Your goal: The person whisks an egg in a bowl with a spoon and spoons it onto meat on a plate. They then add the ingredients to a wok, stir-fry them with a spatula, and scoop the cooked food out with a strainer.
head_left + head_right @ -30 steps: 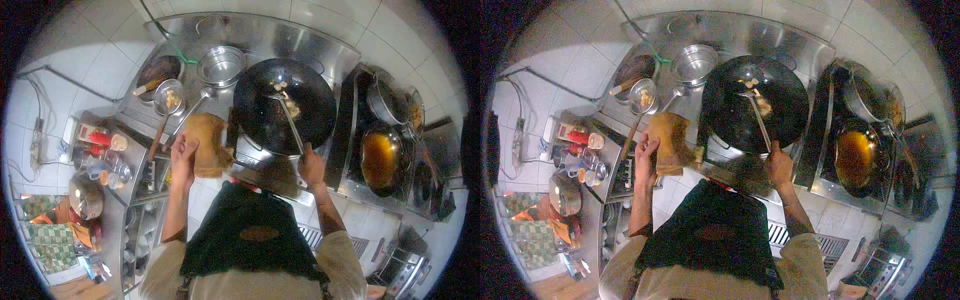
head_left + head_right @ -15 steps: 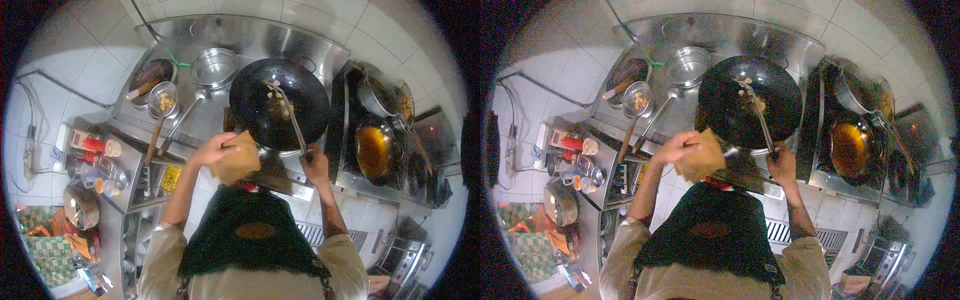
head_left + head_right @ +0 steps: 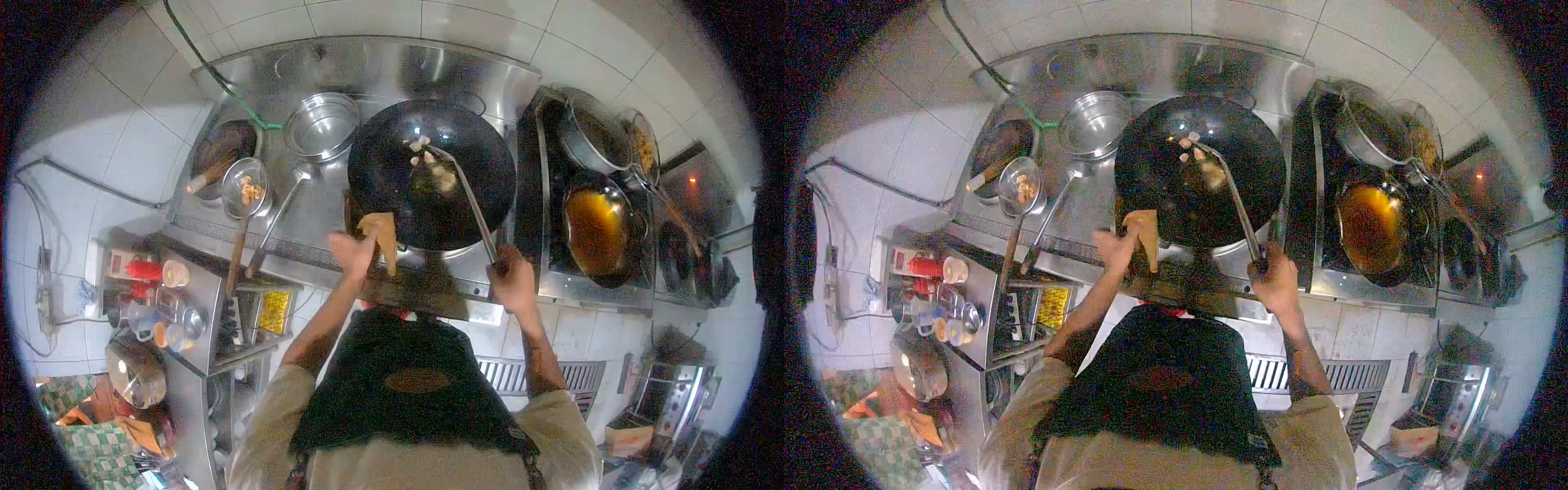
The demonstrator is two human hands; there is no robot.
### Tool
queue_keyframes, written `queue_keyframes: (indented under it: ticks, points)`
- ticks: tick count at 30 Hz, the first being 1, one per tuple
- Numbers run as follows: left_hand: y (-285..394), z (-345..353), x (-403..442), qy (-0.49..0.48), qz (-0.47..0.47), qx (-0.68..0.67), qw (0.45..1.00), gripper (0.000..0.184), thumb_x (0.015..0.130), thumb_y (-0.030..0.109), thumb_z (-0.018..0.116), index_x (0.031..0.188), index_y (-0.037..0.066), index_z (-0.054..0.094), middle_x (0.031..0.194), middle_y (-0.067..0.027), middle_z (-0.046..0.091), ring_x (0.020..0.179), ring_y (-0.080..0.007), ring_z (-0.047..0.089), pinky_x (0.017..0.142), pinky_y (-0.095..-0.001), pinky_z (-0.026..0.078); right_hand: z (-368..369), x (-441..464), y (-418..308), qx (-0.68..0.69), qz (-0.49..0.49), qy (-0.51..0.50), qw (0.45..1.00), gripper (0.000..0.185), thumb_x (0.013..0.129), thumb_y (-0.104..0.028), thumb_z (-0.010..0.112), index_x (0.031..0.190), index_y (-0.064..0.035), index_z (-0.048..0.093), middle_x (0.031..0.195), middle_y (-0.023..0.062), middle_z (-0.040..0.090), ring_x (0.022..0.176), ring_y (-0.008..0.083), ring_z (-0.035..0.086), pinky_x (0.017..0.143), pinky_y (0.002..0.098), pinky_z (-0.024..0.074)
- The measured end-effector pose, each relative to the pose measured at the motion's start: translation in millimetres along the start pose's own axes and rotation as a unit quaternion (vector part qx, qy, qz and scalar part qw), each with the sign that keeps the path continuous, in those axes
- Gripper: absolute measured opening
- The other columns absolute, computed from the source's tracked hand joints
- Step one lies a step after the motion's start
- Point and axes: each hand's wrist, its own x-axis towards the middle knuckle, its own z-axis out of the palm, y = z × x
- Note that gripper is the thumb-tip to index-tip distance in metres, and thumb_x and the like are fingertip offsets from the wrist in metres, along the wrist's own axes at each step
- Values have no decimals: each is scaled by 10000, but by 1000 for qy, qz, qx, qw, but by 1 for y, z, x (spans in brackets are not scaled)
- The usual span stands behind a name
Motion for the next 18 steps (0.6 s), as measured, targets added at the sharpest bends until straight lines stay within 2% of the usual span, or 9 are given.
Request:
queue_keyframes:
  ticks: [1,3,6,7,8,12,15,17,18]
  points:
    - [-2,4,-1,-1,2,-1,1000,791,768,531,793,1205,-53,489,1094,-129,537,1018,-346,543,911,-468,437,-4,1,-1,-13,-15,8,1000,349,750,-128,723,1063,-65,581,763,200,670,728,428,662,651,506,513]
    - [-4,7,-4,-123,-64,-174,975,689,789,509,769,1169,-10,522,1100,-120,570,1033,-309,566,888,-456,463,-8,3,1,-28,-29,18,999,355,745,-131,721,1066,-61,585,760,211,665,706,441,652,644,509,513]
    - [4,7,0,-292,-156,-415,848,538,821,475,733,1113,53,570,1110,-107,619,1055,-254,600,853,-438,501,-10,9,13,-66,-31,12,997,305,805,-148,702,1073,-63,585,694,177,644,568,371,641,540,473,513]
    - [8,6,4,-290,-155,-415,848,538,821,475,733,1113,53,570,1110,-107,619,1055,-254,600,853,-438,501,-10,13,23,90,97,-95,987,265,844,-159,686,1073,-68,588,662,131,613,513,303,614,480,443,496]
    - [19,-4,6,-346,-203,-396,826,425,826,384,703,1104,85,586,1079,-88,636,1016,-237,620,829,-435,525,-12,16,24,241,220,-197,925,227,883,-171,670,1072,-73,590,629,85,581,458,236,587,421,413,480]
    - [11,18,26,-431,-262,-343,792,286,806,226,610,1082,149,619,1026,-35,659,913,-196,656,781,-428,572,-19,30,10,266,242,-231,904,219,933,-180,642,1125,-83,600,606,12,510,420,129,516,337,325,408]
    - [-9,28,42,-502,-269,-320,757,280,797,258,618,1059,161,634,1039,-28,657,946,-193,648,816,-420,567,-30,48,-3,506,345,-297,733,181,957,-213,600,1085,-90,635,597,-3,498,382,123,451,323,265,347]
    - [37,-5,27,-463,-284,-289,788,288,782,279,626,1048,168,641,1048,-22,656,975,-187,639,826,-419,564,-28,63,1,468,315,-276,778,173,962,-237,587,1020,-83,639,587,-21,476,389,108,440,334,259,347]
    - [30,4,30,-468,-295,-292,780,284,794,275,612,1047,147,643,982,-29,667,886,-189,652,673,-378,550,-32,79,4,481,328,-293,759,183,962,-241,586,1025,-76,634,582,-33,460,391,91,426,332,256,348]
